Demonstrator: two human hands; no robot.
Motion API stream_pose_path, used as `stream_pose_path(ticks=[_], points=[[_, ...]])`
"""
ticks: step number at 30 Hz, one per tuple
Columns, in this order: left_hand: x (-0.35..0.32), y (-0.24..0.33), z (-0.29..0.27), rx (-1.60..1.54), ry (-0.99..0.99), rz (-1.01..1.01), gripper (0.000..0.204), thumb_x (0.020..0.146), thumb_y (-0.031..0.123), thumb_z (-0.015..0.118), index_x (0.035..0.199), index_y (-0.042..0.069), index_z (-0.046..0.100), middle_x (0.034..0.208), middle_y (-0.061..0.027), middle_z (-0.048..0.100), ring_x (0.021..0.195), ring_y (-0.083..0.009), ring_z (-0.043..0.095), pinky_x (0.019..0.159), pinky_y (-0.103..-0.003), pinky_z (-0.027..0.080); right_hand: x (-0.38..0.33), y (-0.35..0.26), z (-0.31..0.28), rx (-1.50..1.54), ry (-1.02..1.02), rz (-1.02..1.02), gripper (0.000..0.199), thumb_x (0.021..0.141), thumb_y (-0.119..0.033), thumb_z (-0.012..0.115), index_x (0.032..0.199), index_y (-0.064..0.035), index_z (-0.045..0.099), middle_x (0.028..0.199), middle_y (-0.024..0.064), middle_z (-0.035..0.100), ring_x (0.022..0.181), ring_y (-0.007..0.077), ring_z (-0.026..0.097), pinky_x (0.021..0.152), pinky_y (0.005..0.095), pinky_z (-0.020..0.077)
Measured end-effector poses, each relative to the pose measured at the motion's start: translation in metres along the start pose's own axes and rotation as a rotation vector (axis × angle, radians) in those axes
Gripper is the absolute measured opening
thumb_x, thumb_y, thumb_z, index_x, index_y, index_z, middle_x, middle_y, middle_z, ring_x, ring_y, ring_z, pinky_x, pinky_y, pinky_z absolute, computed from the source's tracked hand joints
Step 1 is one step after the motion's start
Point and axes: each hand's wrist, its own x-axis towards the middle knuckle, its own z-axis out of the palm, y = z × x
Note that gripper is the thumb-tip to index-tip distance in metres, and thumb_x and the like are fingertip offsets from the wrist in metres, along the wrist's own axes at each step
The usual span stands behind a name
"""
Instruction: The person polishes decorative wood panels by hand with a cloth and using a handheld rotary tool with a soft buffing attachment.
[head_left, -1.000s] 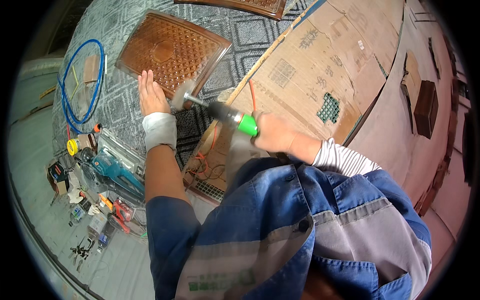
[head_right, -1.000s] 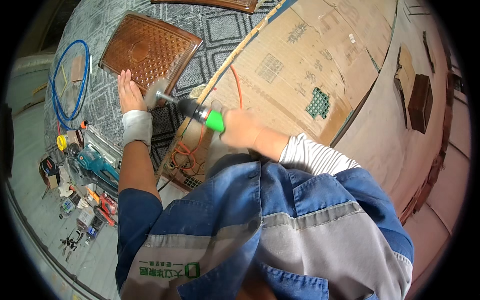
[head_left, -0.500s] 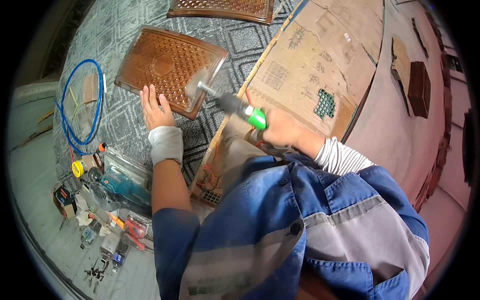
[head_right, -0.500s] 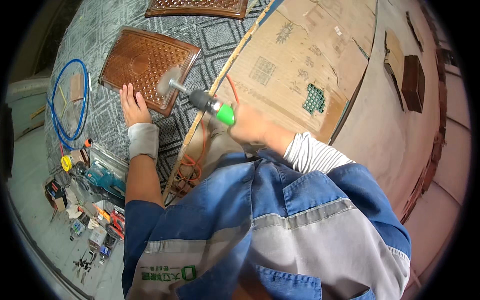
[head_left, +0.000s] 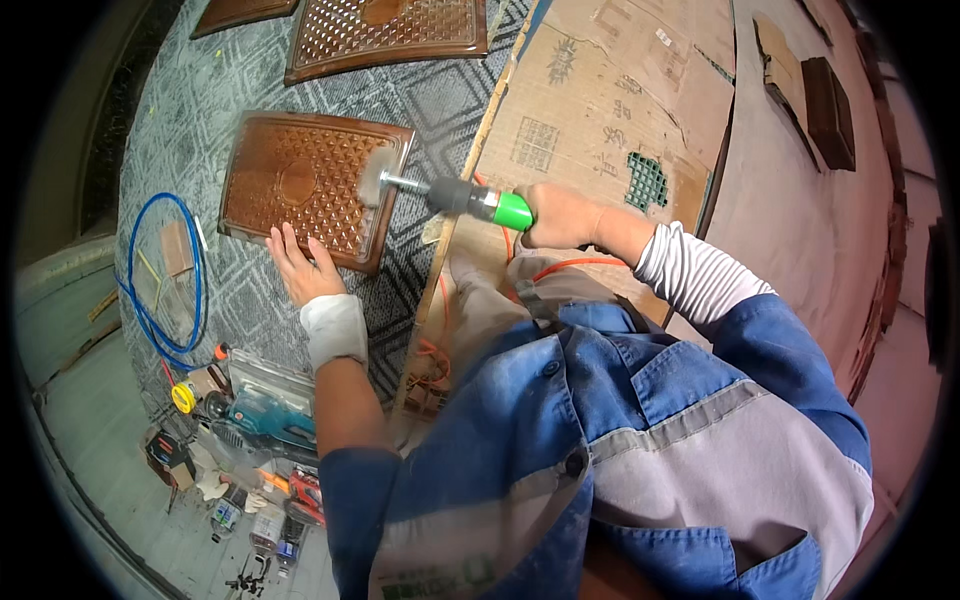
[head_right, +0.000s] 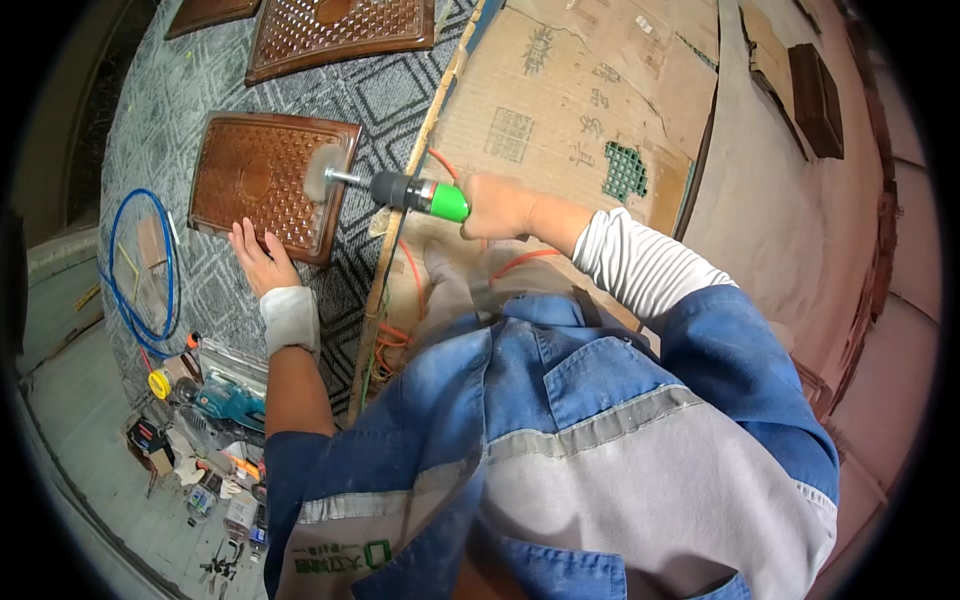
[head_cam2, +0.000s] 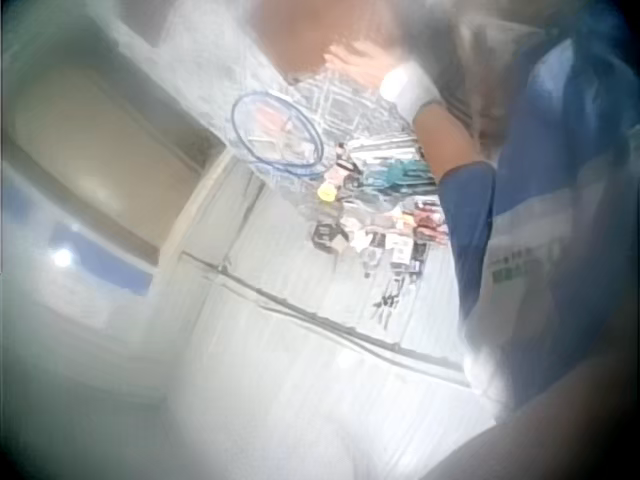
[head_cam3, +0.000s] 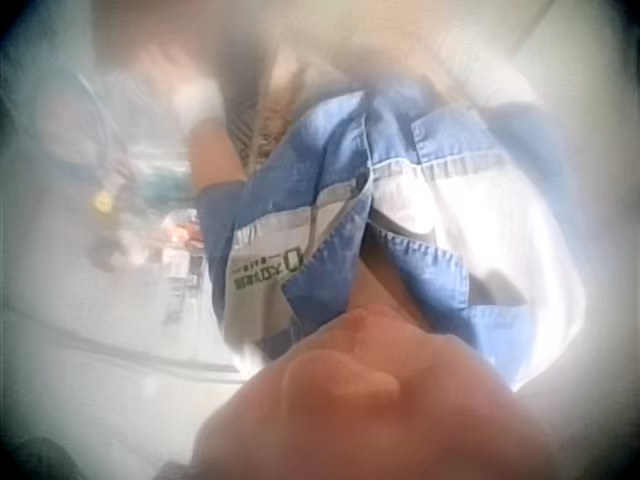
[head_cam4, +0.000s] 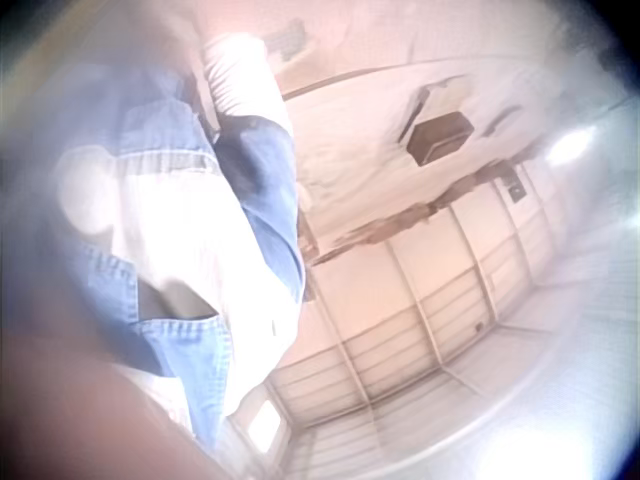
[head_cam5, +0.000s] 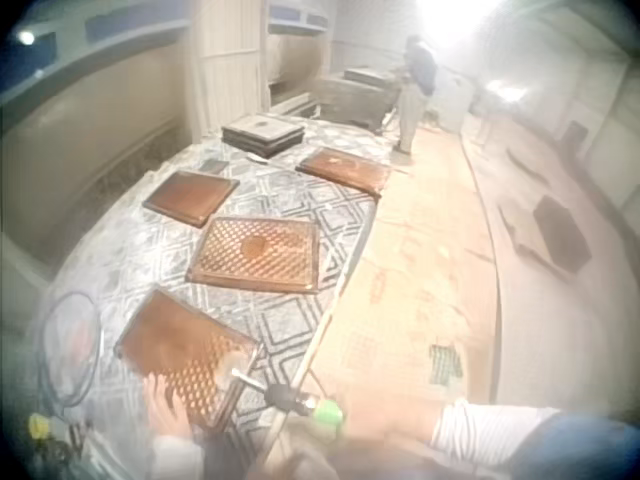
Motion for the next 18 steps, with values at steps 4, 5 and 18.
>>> stream_pose_path(ticks=[4, 5, 18], points=[[-0.001, 0.001, -0.003, -0.023, -0.006, 0.005, 0.050, 0.105, 0.029, 0.046, 0.149, 0.005, 0.045, 0.158, -0.0204, 0.035, 0.148, -0.0414, 0.029, 0.119, -0.051, 0.030, 0.008, -0.025, -0.026, 0.167, -0.123, 0.237, 0.032, 0.068, -0.014, 0.072, 0.096, 0.0008, 0.065, 0.086, 0.0257, 0.069, 0.085, 0.0392, 0.069, 0.076, 0.0444, 0.0536], [-0.001, -0.003, -0.001, -0.029, -0.003, 0.027, 0.050, 0.105, 0.028, 0.046, 0.149, 0.004, 0.044, 0.158, -0.0206, 0.034, 0.148, -0.0418, 0.028, 0.119, -0.052, 0.029, 0.009, -0.018, -0.023, 0.202, -0.068, 0.216, 0.032, 0.068, -0.014, 0.072, 0.095, 0.0006, 0.065, 0.087, 0.0251, 0.070, 0.083, 0.0386, 0.069, 0.075, 0.0447, 0.0536], [-0.001, -0.001, -0.001, -0.024, -0.007, 0.015, 0.049, 0.105, 0.027, 0.045, 0.148, 0.004, 0.045, 0.158, -0.0207, 0.034, 0.148, -0.0421, 0.028, 0.120, -0.052, 0.028, -0.015, -0.030, 0.006, -0.011, -0.193, 0.098, 0.035, 0.071, -0.017, 0.067, 0.104, -0.0036, 0.067, 0.091, 0.0230, 0.071, 0.090, 0.0397, 0.070, 0.075, 0.0462, 0.0544]])
